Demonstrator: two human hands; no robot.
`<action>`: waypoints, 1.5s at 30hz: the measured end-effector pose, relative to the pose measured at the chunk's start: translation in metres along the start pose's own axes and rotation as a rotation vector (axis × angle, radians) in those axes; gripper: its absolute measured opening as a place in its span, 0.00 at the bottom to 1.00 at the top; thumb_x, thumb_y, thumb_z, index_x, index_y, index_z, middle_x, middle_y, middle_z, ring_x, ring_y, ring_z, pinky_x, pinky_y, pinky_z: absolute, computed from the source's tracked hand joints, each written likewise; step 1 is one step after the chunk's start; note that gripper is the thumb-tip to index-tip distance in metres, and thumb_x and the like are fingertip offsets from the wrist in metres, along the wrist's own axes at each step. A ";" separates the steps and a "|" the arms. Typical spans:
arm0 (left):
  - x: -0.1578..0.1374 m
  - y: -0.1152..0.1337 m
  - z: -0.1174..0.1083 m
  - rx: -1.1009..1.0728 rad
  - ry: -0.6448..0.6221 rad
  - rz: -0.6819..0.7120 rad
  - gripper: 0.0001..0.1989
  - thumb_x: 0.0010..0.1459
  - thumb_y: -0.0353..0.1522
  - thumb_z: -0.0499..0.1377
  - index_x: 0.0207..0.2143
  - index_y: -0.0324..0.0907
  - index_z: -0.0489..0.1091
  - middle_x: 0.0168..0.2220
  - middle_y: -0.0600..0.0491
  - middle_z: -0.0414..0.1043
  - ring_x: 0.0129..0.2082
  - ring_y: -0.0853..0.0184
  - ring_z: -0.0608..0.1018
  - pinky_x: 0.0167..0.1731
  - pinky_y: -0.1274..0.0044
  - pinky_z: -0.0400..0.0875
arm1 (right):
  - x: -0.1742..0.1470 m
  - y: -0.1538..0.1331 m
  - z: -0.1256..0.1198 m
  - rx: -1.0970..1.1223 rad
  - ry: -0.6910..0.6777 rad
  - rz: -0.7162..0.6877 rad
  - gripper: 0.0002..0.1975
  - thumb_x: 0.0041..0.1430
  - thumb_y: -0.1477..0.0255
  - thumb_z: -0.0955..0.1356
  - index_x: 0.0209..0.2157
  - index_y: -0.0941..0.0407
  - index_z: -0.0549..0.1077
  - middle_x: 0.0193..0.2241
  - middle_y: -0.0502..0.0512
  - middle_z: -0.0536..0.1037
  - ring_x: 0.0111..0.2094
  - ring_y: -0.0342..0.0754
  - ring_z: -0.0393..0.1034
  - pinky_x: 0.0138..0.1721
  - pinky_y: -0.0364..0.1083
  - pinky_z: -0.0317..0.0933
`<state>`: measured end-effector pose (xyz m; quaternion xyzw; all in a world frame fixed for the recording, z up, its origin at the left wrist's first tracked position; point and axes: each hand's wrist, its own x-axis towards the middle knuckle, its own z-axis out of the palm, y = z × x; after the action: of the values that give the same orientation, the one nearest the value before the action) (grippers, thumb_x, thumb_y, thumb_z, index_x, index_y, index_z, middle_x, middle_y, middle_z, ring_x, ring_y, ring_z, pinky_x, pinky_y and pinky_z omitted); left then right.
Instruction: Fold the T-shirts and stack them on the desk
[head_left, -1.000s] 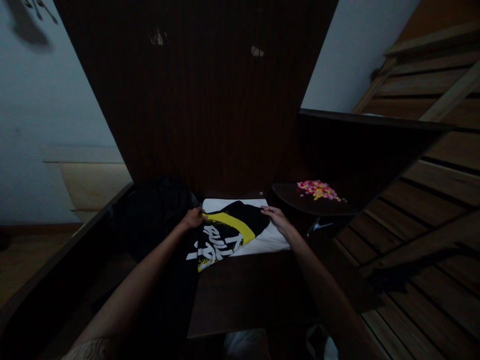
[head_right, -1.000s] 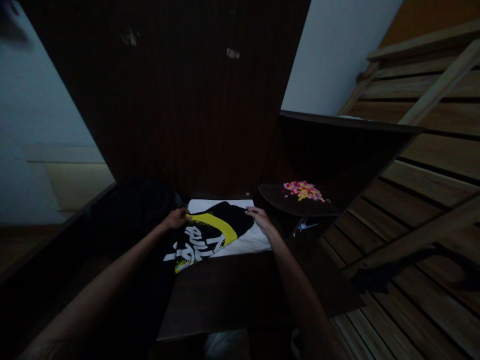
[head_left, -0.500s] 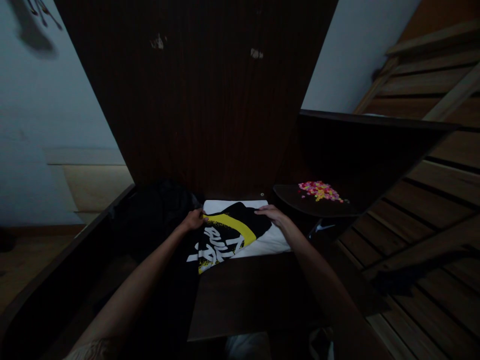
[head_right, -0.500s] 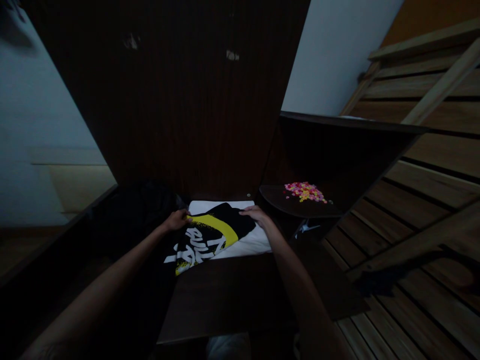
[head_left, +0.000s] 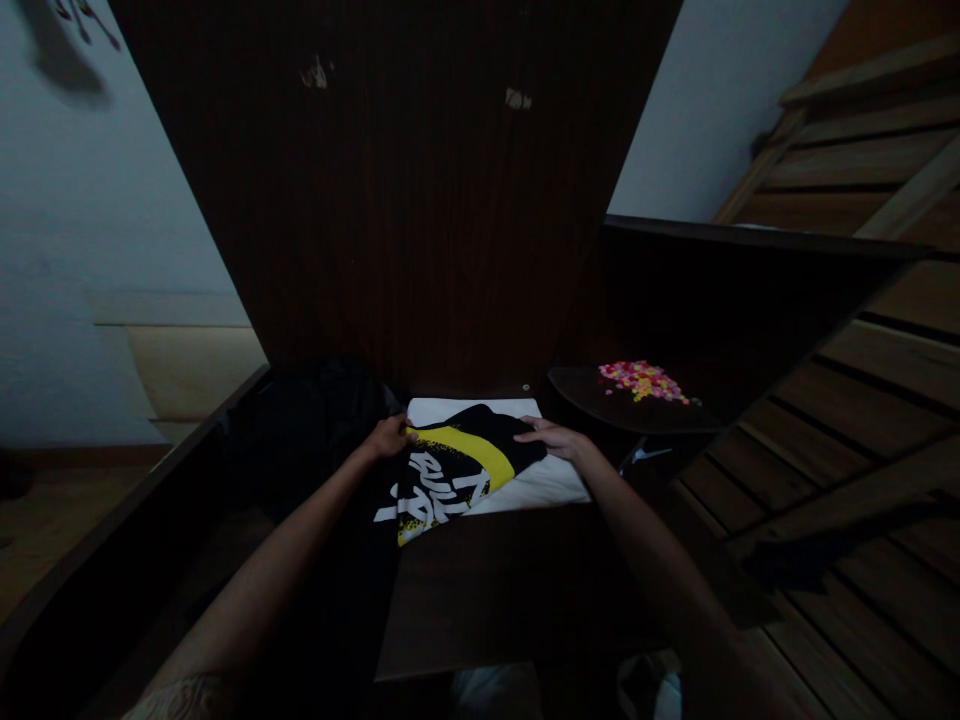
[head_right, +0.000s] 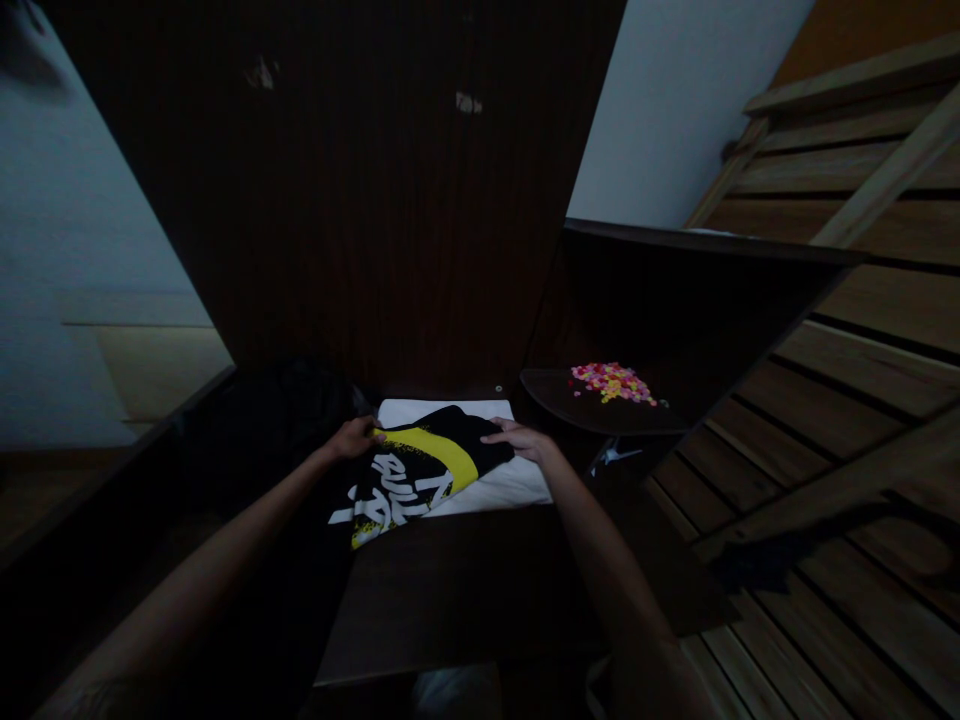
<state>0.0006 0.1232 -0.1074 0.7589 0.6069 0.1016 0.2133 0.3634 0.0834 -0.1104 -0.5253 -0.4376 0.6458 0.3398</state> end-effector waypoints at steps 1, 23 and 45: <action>0.000 0.000 0.000 -0.003 0.000 0.001 0.16 0.56 0.36 0.58 0.46 0.41 0.74 0.45 0.48 0.79 0.46 0.61 0.80 0.44 0.79 0.71 | 0.000 0.001 -0.001 -0.011 -0.028 0.001 0.25 0.36 0.77 0.79 0.39 0.56 0.74 0.37 0.53 0.80 0.37 0.46 0.76 0.40 0.43 0.69; 0.006 -0.011 0.007 -0.140 0.034 0.031 0.15 0.51 0.37 0.60 0.40 0.41 0.75 0.39 0.47 0.79 0.42 0.58 0.80 0.43 0.74 0.71 | 0.003 -0.001 -0.001 -0.096 -0.234 0.025 0.33 0.39 0.76 0.79 0.50 0.55 0.71 0.44 0.55 0.78 0.43 0.48 0.76 0.46 0.45 0.71; 0.016 -0.032 0.010 -0.521 0.051 0.151 0.20 0.43 0.47 0.63 0.29 0.40 0.71 0.27 0.51 0.74 0.30 0.63 0.75 0.34 0.73 0.69 | 0.000 0.008 0.002 -0.329 -0.219 -0.124 0.48 0.32 0.68 0.81 0.58 0.51 0.64 0.54 0.55 0.70 0.57 0.54 0.63 0.61 0.53 0.55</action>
<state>-0.0197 0.1419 -0.1318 0.7187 0.5072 0.2887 0.3779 0.3615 0.0800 -0.1177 -0.4725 -0.6030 0.5966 0.2391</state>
